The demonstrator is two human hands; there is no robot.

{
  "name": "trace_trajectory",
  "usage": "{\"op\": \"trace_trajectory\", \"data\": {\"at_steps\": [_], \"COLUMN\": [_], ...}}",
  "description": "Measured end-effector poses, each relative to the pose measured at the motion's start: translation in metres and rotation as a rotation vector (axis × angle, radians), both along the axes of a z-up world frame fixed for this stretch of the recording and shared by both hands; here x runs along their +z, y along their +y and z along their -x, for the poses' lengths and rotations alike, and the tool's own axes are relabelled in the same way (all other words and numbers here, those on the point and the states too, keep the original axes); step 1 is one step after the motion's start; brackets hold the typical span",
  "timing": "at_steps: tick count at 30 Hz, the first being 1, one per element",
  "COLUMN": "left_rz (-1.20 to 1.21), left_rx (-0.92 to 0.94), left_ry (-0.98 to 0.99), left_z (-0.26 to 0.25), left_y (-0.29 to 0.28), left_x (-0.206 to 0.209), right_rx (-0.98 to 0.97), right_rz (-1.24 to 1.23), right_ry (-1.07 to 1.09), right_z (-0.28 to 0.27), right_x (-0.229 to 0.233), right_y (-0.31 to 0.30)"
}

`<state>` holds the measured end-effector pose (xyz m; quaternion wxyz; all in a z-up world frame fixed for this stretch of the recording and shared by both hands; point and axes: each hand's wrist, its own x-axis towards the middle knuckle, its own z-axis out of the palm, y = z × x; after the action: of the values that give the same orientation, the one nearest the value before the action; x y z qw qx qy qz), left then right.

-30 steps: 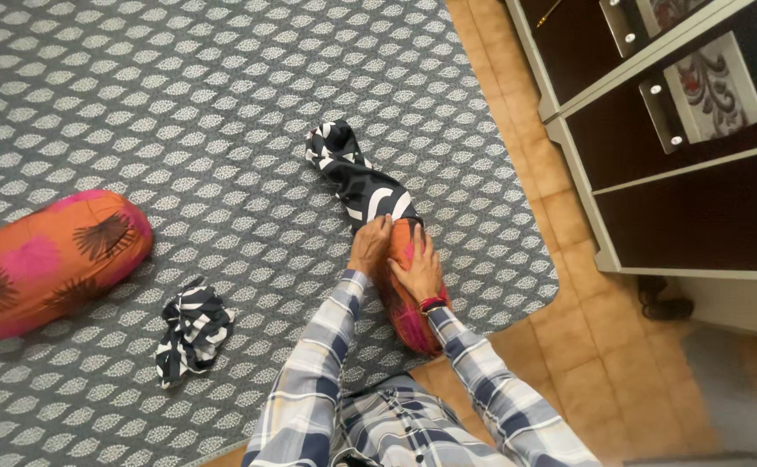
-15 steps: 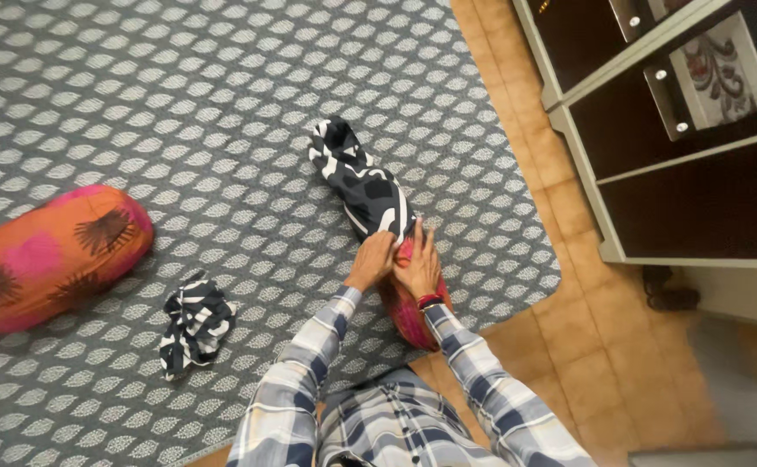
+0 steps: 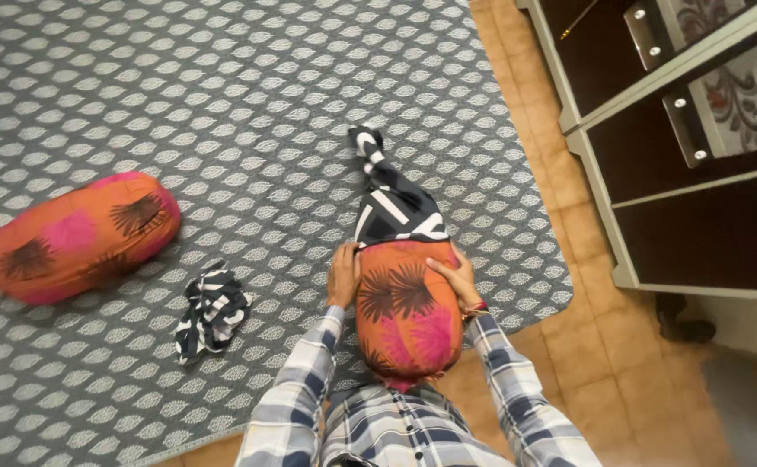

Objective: The person places a pillow on a bed and kemudian covers it with a black and white patterned cloth, wrapping it tightly.

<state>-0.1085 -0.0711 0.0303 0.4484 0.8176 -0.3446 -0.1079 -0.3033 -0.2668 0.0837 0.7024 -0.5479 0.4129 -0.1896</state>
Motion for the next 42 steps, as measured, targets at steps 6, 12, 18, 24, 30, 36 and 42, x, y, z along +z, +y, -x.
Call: {"op": "trace_trajectory", "data": {"at_steps": [6,12,18,24,30,36,42], "left_rz": [0.028,-0.071,-0.084,-0.399,0.019,-0.037,0.001], "left_rx": [0.008,-0.103,-0.184,-0.220,-0.174,0.418,0.321], "left_ry": [0.170,0.154,0.058,-0.089,0.145,0.119,-0.061], "left_z": [-0.015,0.006,0.028,0.026,0.030,0.037,0.043], "left_y": [0.019,0.059,0.091,0.032,0.009,0.092,0.112], "left_x": [0.019,-0.022,0.014,0.009,-0.006,0.034,0.006], "right_rx": [0.007,0.008,0.210,0.502,0.673,0.827,0.732], "right_rz": [-0.494,-0.266,-0.293,0.709,0.421,0.814,0.894], "right_ry": [-0.069,0.133,0.072,0.495,0.437,0.589,0.679], "right_z": [0.025,0.030,0.021,-0.010,-0.015,-0.044,-0.056], "right_x": [-0.007,-0.036,-0.044,-0.048,-0.025,0.031,0.021], "right_y": [0.019,0.039,0.043,0.072,0.113,0.132,0.149]}}
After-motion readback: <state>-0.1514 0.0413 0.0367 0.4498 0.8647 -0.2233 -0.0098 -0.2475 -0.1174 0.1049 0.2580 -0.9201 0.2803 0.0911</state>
